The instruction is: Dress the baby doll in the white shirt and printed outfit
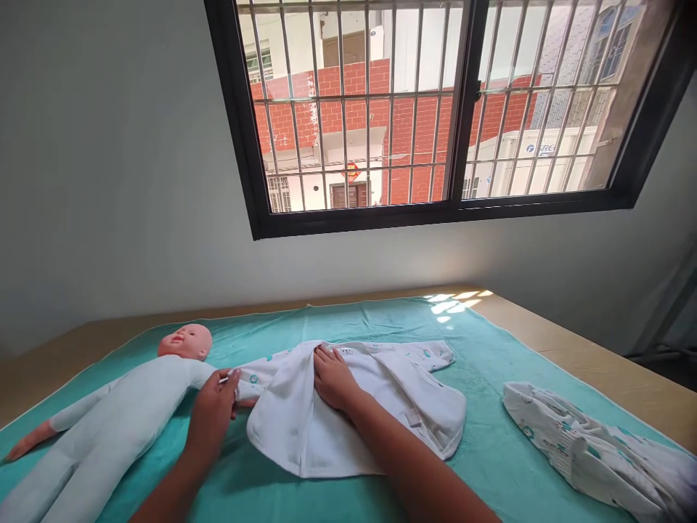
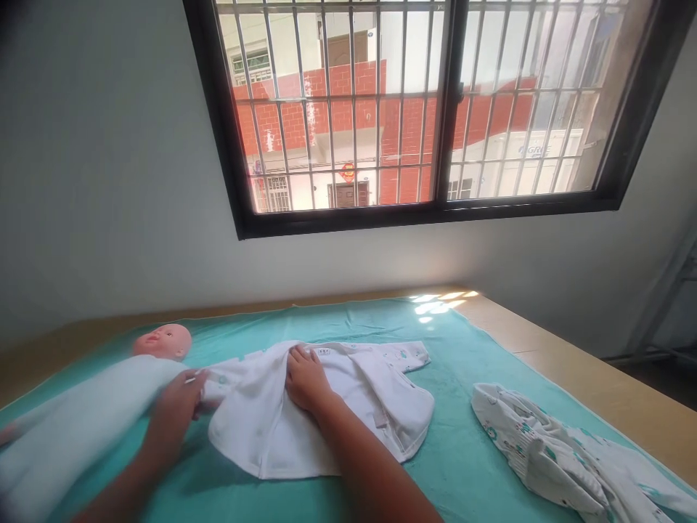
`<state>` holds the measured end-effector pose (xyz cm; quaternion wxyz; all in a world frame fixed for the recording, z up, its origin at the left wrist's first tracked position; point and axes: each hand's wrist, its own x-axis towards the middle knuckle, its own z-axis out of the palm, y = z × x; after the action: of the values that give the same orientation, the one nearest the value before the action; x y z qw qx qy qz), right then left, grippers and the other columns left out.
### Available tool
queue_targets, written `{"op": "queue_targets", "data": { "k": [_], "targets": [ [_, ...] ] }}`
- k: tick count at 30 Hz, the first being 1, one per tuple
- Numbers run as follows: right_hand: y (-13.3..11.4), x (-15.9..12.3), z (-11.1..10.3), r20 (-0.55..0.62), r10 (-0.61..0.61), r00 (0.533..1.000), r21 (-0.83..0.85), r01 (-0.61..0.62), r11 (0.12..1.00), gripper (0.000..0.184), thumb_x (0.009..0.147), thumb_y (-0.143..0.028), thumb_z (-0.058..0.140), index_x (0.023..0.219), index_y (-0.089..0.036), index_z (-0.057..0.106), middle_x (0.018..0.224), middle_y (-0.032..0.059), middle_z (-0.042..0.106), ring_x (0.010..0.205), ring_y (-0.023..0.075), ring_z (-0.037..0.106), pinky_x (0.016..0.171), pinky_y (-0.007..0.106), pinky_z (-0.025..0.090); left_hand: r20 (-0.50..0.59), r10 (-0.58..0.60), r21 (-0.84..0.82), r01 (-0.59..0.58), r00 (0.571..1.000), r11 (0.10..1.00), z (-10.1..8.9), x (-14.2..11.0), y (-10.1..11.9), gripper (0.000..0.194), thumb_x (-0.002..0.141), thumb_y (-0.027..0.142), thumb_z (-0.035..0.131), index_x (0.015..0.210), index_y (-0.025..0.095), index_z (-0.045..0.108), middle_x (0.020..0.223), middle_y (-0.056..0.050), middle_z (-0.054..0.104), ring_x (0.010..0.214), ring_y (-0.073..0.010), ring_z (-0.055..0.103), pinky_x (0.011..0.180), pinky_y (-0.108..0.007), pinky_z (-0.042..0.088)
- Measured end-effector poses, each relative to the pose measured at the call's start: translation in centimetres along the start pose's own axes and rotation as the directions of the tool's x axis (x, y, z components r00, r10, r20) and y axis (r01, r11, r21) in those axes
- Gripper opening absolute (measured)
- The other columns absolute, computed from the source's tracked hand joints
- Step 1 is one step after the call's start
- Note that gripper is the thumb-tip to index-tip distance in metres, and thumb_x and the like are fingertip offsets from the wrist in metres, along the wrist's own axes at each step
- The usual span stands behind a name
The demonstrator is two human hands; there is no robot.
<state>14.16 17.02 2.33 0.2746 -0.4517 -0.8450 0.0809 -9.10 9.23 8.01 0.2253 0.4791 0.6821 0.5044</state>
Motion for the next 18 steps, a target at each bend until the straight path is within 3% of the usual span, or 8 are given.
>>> {"op": "queue_targets", "data": {
  "k": [3, 6, 9, 11, 13, 16, 17, 18],
  "targets": [
    [0.6, -0.2, 0.0, 0.104, -0.021, 0.994, -0.029, 0.025, 0.999, 0.050, 0.092, -0.033, 0.048, 0.141, -0.025, 0.042, 0.152, 0.0082, 0.040, 0.145, 0.0277, 0.026, 0.116, 0.056, 0.017, -0.060, -0.044, 0.037, 0.046, 0.997, 0.998, 0.2, 0.7, -0.2, 0.037, 0.075, 0.056, 0.047, 0.086, 0.022, 0.053, 0.049, 0.005, 0.053, 0.044, -0.0178, 0.051, 0.047, -0.028, 0.040],
    [0.8, -0.4, -0.3, 0.105, -0.020, 0.994, -0.057, 0.026, 0.998, 0.043, 0.093, -0.034, 0.046, 0.134, -0.023, 0.051, 0.147, 0.0090, 0.047, 0.139, 0.0268, 0.036, 0.115, 0.054, 0.020, -0.023, -0.045, 0.050, 0.046, 0.999, 0.998, 1.0, 0.2, -1.6, 0.043, 0.076, 0.059, 0.048, 0.095, 0.021, 0.050, 0.059, 0.002, 0.062, 0.046, -0.0190, 0.055, 0.049, -0.030, 0.043],
    [0.6, -0.2, -0.6, 0.033, 0.011, 0.999, -0.083, -0.009, 0.997, 0.031, 0.096, -0.025, 0.037, 0.111, -0.019, 0.064, 0.125, 0.0088, 0.065, 0.121, 0.0210, 0.055, 0.115, 0.045, 0.022, 0.052, 0.101, 0.240, -0.110, 0.994, 0.964, 1.3, -1.6, -2.6, 0.041, 0.080, 0.062, 0.048, 0.094, 0.023, 0.053, 0.073, 0.000, 0.069, 0.056, -0.0194, 0.061, 0.055, -0.030, 0.046],
    [0.5, 0.0, -0.7, 0.000, 0.037, 0.999, -0.101, -0.037, 0.994, 0.032, 0.096, -0.020, 0.036, 0.094, -0.017, 0.068, 0.104, 0.0086, 0.072, 0.104, 0.0191, 0.063, 0.112, 0.041, 0.026, 0.170, 0.277, 0.400, -0.324, 0.946, 0.857, 1.3, -3.3, -2.8, 0.034, 0.085, 0.057, 0.048, 0.084, 0.024, 0.057, 0.074, 0.000, 0.068, 0.062, -0.0187, 0.063, 0.057, -0.028, 0.046],
    [0.5, 0.2, -0.6, -0.012, 0.057, 0.998, -0.115, -0.058, 0.992, 0.031, 0.094, -0.018, 0.039, 0.084, -0.015, 0.068, 0.092, 0.0097, 0.073, 0.093, 0.0196, 0.065, 0.107, 0.039, 0.032, 0.316, 0.514, 0.412, -0.603, 0.798, 0.684, 1.3, -5.0, -2.7, 0.027, 0.087, 0.050, 0.052, 0.082, 0.025, 0.062, 0.077, 0.000, 0.068, 0.067, -0.0178, 0.064, 0.060, -0.027, 0.048],
    [0.5, 0.1, -0.3, -0.011, 0.076, 0.997, -0.119, -0.077, 0.990, 0.028, 0.092, -0.019, 0.043, 0.083, -0.015, 0.069, 0.093, 0.0121, 0.072, 0.094, 0.0215, 0.065, 0.096, 0.035, 0.040, 0.497, 0.768, 0.220, -0.915, 0.404, 0.338, 1.8, -6.9, -2.3, 0.019, 0.083, 0.037, 0.064, 0.099, 0.027, 0.064, 0.094, -0.002, 0.071, 0.085, -0.0196, 0.066, 0.075, -0.028, 0.053],
    [0.5, 0.1, -0.1, -0.011, 0.081, 0.997, -0.115, -0.082, 0.990, 0.028, 0.092, -0.019, 0.043, 0.085, -0.015, 0.070, 0.096, 0.0125, 0.072, 0.096, 0.0218, 0.064, 0.094, 0.034, 0.041, 0.538, 0.788, 0.161, -0.954, 0.301, 0.254, 2.0, -7.3, -2.2, 0.023, 0.082, 0.032, 0.066, 0.104, 0.027, 0.063, 0.099, -0.003, 0.071, 0.091, -0.0206, 0.066, 0.078, -0.029, 0.053],
    [0.5, 0.1, -0.1, -0.012, 0.085, 0.996, -0.110, -0.086, 0.990, 0.028, 0.093, -0.019, 0.043, 0.089, -0.015, 0.070, 0.101, 0.0125, 0.071, 0.100, 0.0220, 0.063, 0.094, 0.034, 0.041, 0.569, 0.788, 0.119, -0.972, 0.235, 0.204, 2.3, -7.6, -2.1, 0.026, 0.081, 0.028, 0.066, 0.107, 0.027, 0.062, 0.103, -0.004, 0.070, 0.094, -0.0214, 0.065, 0.080, -0.030, 0.053]
  ]
}}
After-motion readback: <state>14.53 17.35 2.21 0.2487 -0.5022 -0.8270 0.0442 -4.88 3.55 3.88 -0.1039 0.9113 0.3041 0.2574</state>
